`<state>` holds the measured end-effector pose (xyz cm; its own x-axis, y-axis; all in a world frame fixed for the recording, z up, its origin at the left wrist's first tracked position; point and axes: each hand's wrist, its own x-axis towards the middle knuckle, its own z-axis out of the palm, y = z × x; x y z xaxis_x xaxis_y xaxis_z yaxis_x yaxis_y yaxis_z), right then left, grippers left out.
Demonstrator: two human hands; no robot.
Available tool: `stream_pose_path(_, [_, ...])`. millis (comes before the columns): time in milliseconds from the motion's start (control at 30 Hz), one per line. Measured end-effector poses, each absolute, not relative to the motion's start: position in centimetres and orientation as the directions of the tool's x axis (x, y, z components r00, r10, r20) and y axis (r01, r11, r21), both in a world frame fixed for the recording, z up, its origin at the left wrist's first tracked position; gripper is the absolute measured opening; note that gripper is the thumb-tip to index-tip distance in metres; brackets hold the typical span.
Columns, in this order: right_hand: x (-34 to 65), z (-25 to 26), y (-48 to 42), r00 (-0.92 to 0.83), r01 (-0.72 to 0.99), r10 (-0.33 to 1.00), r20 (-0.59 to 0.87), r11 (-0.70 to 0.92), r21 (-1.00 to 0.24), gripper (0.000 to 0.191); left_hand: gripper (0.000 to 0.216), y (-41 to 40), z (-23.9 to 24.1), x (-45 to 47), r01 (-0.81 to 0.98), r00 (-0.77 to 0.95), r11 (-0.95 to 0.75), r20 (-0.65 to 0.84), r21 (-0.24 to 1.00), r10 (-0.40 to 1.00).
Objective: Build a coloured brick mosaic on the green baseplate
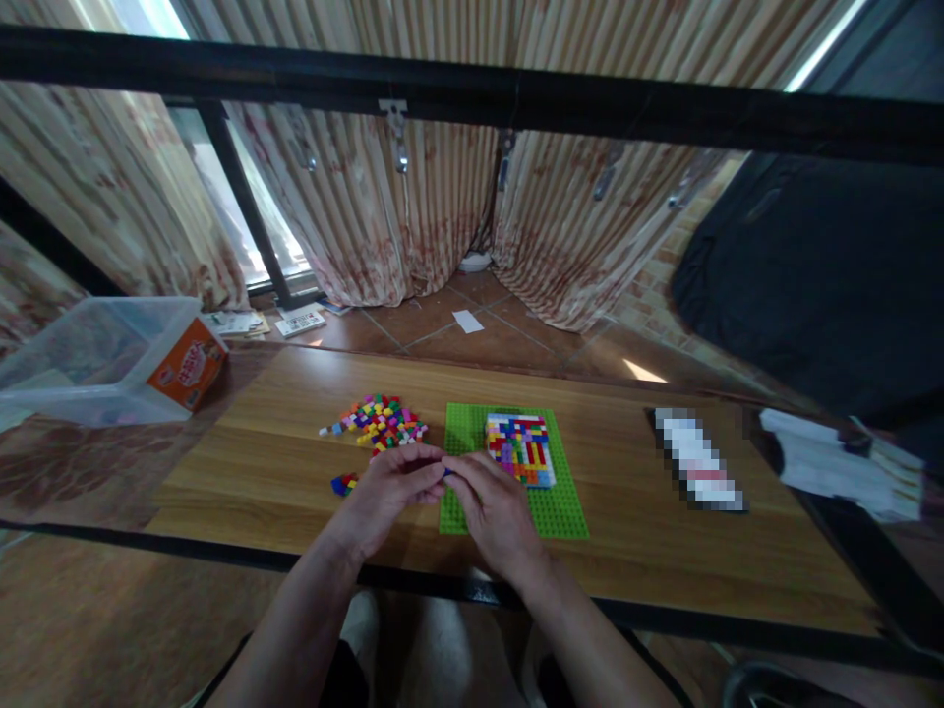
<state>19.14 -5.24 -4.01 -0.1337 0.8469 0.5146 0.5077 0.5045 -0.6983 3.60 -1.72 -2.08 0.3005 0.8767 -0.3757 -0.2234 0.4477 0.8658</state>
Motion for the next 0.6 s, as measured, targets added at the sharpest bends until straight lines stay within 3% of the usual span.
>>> stream_pose_path(233, [22.3,-3.0,-5.6,-0.026,0.518,0.893,0.449,0.396,-0.758,0.018,0.035,-2.3,-2.1,6.0,-0.218,0.462,0.416,-0.282,0.883,0.841])
stream_pose_path(433, [27.7,-3.7,-4.2,0.387,0.417,0.874,0.294,0.118,-0.901,0.021,0.041,-2.1,-2.5,7.2,-0.086,0.428,0.352,-0.285,0.932,0.858])
stream_pose_path(600, [29.3,-4.4,-3.5,0.42,0.297,0.893,0.159,0.031,-0.955,0.024,0.04,-2.1,-3.5,8.2,-0.027,0.401,0.243,-0.212,0.97,0.891])
